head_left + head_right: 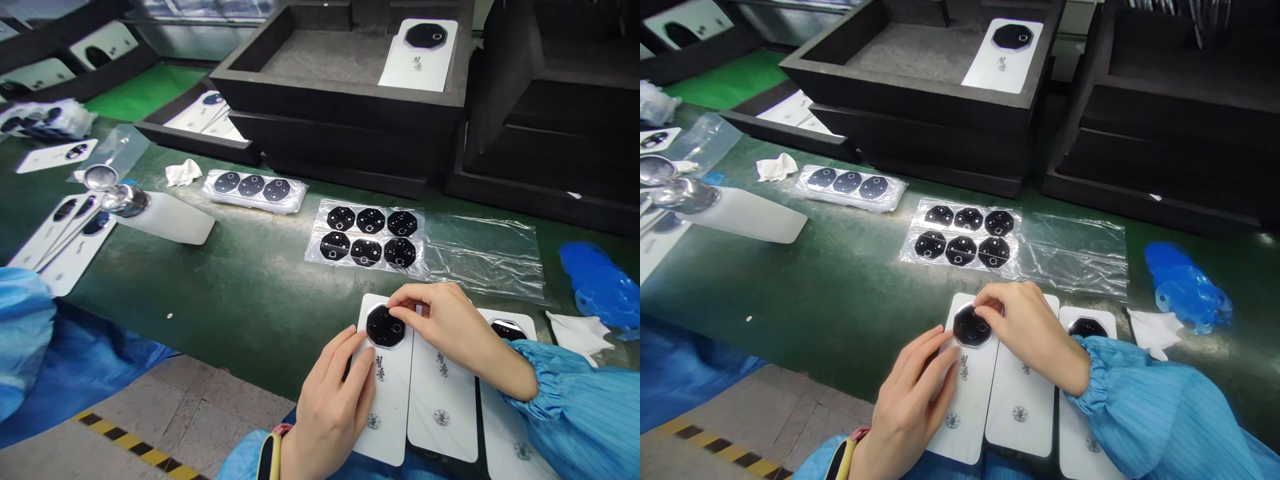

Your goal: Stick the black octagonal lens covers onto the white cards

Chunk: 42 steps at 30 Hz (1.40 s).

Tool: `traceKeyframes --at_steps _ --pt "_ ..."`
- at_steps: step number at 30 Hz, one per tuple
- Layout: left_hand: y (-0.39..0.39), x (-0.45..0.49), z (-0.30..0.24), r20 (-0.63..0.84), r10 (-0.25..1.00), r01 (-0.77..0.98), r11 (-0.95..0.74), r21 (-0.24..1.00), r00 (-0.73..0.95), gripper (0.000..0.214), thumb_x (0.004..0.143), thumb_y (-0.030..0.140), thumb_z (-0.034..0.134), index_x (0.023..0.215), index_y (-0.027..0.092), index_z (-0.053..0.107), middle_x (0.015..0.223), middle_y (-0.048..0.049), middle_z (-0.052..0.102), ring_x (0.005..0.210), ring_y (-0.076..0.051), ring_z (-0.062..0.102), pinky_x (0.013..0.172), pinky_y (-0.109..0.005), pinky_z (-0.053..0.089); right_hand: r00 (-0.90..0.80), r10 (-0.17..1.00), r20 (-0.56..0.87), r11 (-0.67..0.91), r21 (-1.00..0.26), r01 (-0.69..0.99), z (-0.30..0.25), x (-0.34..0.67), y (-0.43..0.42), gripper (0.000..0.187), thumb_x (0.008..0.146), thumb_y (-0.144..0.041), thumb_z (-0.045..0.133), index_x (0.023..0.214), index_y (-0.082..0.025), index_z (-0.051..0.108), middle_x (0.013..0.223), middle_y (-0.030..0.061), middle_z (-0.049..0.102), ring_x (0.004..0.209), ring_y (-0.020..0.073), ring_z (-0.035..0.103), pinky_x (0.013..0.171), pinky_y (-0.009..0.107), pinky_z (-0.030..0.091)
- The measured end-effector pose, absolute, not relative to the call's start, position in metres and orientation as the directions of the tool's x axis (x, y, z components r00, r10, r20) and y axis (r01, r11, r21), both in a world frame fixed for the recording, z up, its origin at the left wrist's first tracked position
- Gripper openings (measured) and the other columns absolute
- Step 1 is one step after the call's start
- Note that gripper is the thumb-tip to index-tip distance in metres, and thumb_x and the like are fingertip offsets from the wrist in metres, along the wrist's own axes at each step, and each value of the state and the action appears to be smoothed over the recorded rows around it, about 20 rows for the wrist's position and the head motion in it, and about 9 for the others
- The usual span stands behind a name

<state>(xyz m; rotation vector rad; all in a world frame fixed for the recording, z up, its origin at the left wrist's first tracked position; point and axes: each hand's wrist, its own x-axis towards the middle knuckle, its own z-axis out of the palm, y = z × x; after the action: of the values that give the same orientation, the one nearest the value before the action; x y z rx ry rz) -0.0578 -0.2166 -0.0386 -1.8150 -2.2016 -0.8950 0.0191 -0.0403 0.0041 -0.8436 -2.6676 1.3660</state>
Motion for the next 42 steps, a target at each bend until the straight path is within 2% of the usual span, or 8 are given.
traceKeyframes --at_steps 16,24,33,42 --pt "-0.2171 -0.0576 -0.0385 0.459 0.854 0.929 0.074 0.363 -0.247 0.017 0.094 0.008 0.043 0.096 0.007 0.060 0.102 -0.0142 0.063 0.105 -0.026 0.056 0.084 -0.034 0.054 -0.839 0.500 -0.214 0.416 -0.790 0.450 0.0046 0.0183 -0.0434 0.018 0.080 -0.008 0.058 0.070 -0.019 0.067 0.066 -0.0040 0.070 0.058 0.0118 0.060 0.057 0.023 0.044" --pt "-0.2166 -0.0579 -0.0399 0.461 0.853 0.933 0.077 0.353 -0.245 0.016 0.092 0.007 0.044 0.095 0.008 0.061 0.101 -0.0144 0.063 0.104 -0.027 0.057 0.082 -0.035 0.056 -0.851 0.499 -0.163 0.512 -0.737 0.441 0.0013 0.0205 -0.0428 0.018 0.080 -0.008 0.060 0.071 -0.021 0.069 0.066 -0.0043 0.069 0.055 0.0115 0.058 0.057 0.024 0.045" --pt "-0.2164 -0.0572 -0.0391 0.470 0.847 0.938 0.088 0.334 -0.247 0.016 0.092 0.007 0.045 0.094 0.010 0.060 0.099 -0.0138 0.064 0.102 -0.026 0.059 0.080 -0.034 0.057 -0.883 0.468 -0.041 0.629 -0.687 0.364 -0.0039 0.0236 -0.0426 0.018 0.077 -0.004 0.065 0.067 -0.020 0.065 0.071 -0.0012 0.066 0.072 0.0159 0.058 0.061 0.026 0.045" --pt "-0.2151 -0.0564 -0.0394 0.466 0.848 0.943 0.109 0.314 -0.253 0.016 0.092 0.007 0.045 0.094 0.009 0.060 0.099 -0.0134 0.064 0.102 -0.027 0.060 0.079 -0.034 0.057 -0.900 0.432 -0.052 0.666 -0.654 0.357 -0.0027 0.0242 -0.0441 0.020 0.080 -0.005 0.061 0.067 -0.019 0.065 0.069 -0.0003 0.062 0.070 0.0147 0.054 0.059 0.026 0.043"
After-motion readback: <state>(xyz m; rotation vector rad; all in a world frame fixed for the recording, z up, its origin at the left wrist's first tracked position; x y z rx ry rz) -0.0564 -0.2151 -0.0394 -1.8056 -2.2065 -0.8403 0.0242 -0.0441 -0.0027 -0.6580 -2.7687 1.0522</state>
